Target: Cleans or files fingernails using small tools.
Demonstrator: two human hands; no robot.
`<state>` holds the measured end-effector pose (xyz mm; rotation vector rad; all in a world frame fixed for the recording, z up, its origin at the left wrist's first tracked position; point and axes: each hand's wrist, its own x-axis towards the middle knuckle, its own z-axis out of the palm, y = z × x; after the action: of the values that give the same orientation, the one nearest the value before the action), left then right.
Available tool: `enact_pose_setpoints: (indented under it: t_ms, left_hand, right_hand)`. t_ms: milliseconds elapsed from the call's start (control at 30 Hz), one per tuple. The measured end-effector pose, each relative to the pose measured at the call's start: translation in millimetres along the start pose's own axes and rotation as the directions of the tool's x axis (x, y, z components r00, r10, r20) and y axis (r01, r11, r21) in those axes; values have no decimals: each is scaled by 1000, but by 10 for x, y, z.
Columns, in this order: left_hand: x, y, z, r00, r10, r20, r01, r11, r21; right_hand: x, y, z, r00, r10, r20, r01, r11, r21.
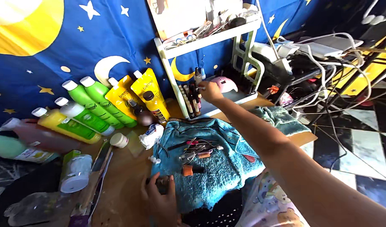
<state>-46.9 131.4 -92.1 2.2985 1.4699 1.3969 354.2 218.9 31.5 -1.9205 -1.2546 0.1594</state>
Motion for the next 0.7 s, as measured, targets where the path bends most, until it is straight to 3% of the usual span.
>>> enact_pose_setpoints:
  t_ms: [67, 133, 233, 333, 433, 567, 633, 700]
  left_hand:
    - [-10, 39, -85, 1000, -24, 7, 25, 993, -112]
    - [-48, 54, -145, 1000, -28, 14, 30, 969, -243]
    - [-142, 192, -192, 996, 80, -30, -85, 881, -466]
    - [-260, 509, -352, 972, 235, 14, -187, 806, -561]
    - [-426, 799, -472, 922, 385, 29, -309, 780, -544]
    - [-561, 989, -591, 839, 544, 12, -472, 738, -482]
    - [-568, 1019, -659, 852, 521, 51, -408, 721, -560]
    - [-511, 1015, -729, 885, 442, 144, -191, 627, -755]
  right_hand:
    - [-532, -170, -53, 981, -135, -138, 151, 982, 110]
    - [-1276, -342, -64, 960, -267, -78, 278, 916, 288]
    - [-2177, -484, 2, 884, -393, 253, 214, 823, 527]
    - [-2807, -603, 58, 867, -373, 331, 74, 753, 654]
    - [-3139, -654, 13, 845, -350, 404, -72, 674, 735]
    - [-3306, -706, -115, 820, -448, 358, 53, 681, 730]
    - [-3359, -767, -223, 839, -425, 341, 59, 693, 719]
    - [-3401, -864, -335, 862, -424, 280, 73, 649, 757]
